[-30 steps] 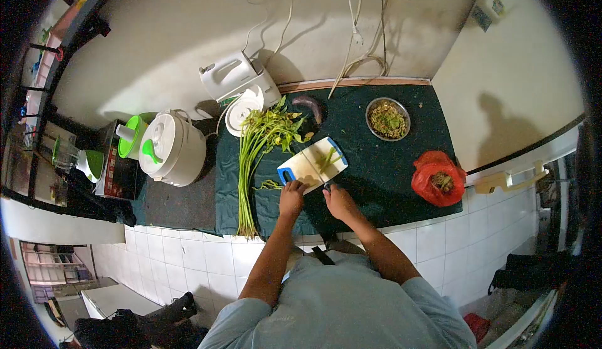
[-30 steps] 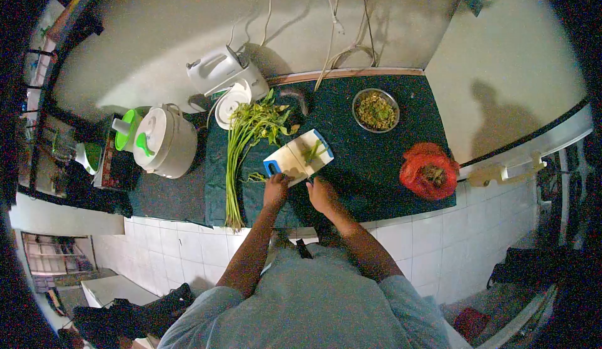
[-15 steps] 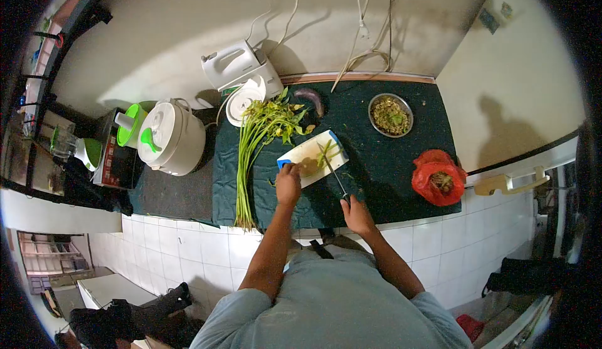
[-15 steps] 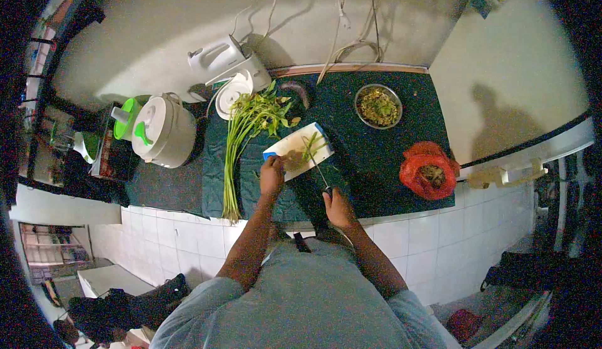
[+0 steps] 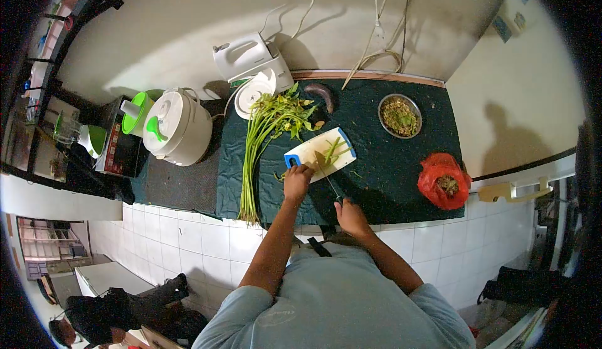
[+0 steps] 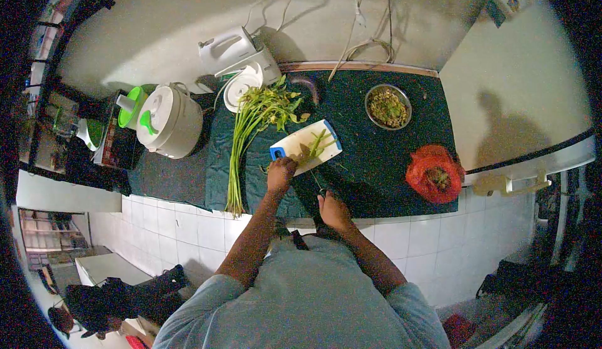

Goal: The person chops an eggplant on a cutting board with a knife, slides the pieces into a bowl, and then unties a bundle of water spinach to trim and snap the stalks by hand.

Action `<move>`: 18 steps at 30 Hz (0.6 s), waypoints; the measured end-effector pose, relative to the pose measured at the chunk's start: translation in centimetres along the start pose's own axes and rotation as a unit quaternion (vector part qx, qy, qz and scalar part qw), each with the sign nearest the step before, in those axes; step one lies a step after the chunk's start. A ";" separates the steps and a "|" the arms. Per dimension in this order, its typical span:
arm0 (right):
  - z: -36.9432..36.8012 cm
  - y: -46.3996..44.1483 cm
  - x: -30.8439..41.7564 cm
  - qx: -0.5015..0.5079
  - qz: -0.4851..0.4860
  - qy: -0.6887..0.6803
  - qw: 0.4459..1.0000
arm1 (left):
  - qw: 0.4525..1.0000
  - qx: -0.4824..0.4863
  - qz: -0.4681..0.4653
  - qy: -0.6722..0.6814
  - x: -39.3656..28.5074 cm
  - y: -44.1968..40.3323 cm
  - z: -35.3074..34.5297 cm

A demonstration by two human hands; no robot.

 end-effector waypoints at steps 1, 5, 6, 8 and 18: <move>0.0 -0.2 0.1 -0.011 0.003 0.000 1.000 | 1.000 -0.012 -0.010 0.000 -0.1 0.0 0.1; -0.3 -0.4 0.6 -0.003 -0.004 -0.010 1.000 | 1.000 -0.019 -0.015 0.011 -0.2 -0.2 0.4; -0.1 -0.3 0.8 0.001 -0.012 -0.010 1.000 | 1.000 -0.020 -0.015 0.011 -0.2 -0.2 0.3; 0.2 -0.2 1.1 0.007 -0.021 -0.010 1.000 | 1.000 -0.025 -0.011 -0.002 -0.1 -0.1 0.3; 2.3 0.2 2.2 -0.052 -0.020 -0.042 0.998 | 0.978 -0.049 0.152 0.133 0.9 -1.4 1.3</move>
Point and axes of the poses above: each hand's wrist, its own y-axis away from the middle knuckle, its own z-axis out of the back of the hand, x = y × z, the point moved 6 cm from there along -y, towards the middle knuckle, and after that the axes turned 15 degrees about y, right-handed, at the moved point
